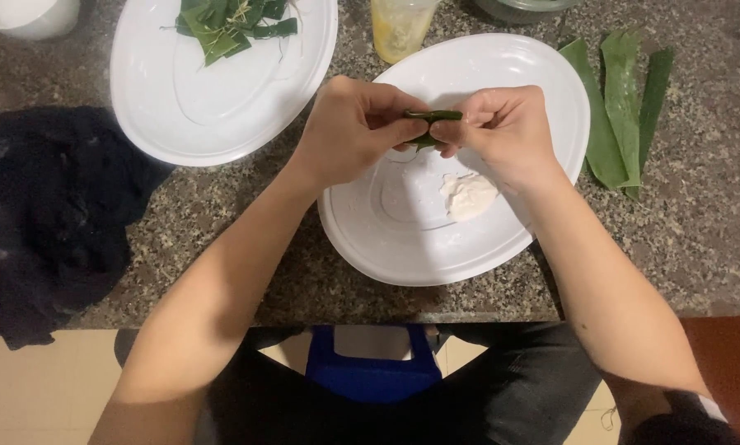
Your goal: Filling long green leaves with a white paste and folding them into small packets.
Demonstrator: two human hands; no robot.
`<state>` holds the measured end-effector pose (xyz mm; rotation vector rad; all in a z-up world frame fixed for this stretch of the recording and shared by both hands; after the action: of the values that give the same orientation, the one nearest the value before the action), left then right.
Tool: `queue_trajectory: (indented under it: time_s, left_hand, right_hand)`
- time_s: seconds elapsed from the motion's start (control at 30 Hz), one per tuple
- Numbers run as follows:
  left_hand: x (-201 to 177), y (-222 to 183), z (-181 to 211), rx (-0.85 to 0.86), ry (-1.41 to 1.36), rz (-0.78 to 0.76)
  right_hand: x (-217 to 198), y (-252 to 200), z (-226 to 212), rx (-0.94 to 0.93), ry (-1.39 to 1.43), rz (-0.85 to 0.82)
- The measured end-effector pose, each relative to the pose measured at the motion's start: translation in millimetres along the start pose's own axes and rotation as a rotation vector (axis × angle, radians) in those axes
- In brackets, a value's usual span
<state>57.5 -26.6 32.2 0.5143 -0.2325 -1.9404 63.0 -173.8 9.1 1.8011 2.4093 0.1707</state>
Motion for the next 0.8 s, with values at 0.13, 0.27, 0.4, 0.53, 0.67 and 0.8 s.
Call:
queue_trajectory:
  time_s: [0.13, 0.27, 0.4, 0.53, 0.67, 0.8]
  left_hand:
    - [0, 0, -4, -0.051, -0.007, 0.006]
    - [-1, 1, -2, -0.047, 0.011, -0.014]
    - [-1, 1, -2, -0.076, 0.027, -0.013]
    - [-2, 1, -12, -0.161, -0.034, -0.008]
    - [-2, 0, -18, -0.191, -0.027, 0.001]
    - [-2, 0, -12, -0.179, 0.008, 0.014]
  right_hand:
    - [2, 0, -3, -0.026, -0.004, -0.002]
    - [3, 0, -5, -0.036, -0.049, 0.009]
    - [5, -1, -8, -0.016, -0.069, 0.040]
    - [2, 0, -5, -0.046, 0.001, 0.106]
    - [-2, -1, 2, 0.021, -0.039, 0.141]
    - [0, 1, -1, 0.011, -0.025, 0.140]
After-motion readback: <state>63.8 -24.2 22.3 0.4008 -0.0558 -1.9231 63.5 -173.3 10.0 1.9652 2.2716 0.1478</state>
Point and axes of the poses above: each hand's wrist, its own y-axis towards the middle knuckle, its own x-axis out of the palm, z = x × y, the point moved 7 cm from there along y, towards the middle knuckle, and after that the axes turned 3 degrees about y, right-handed, at the moved point
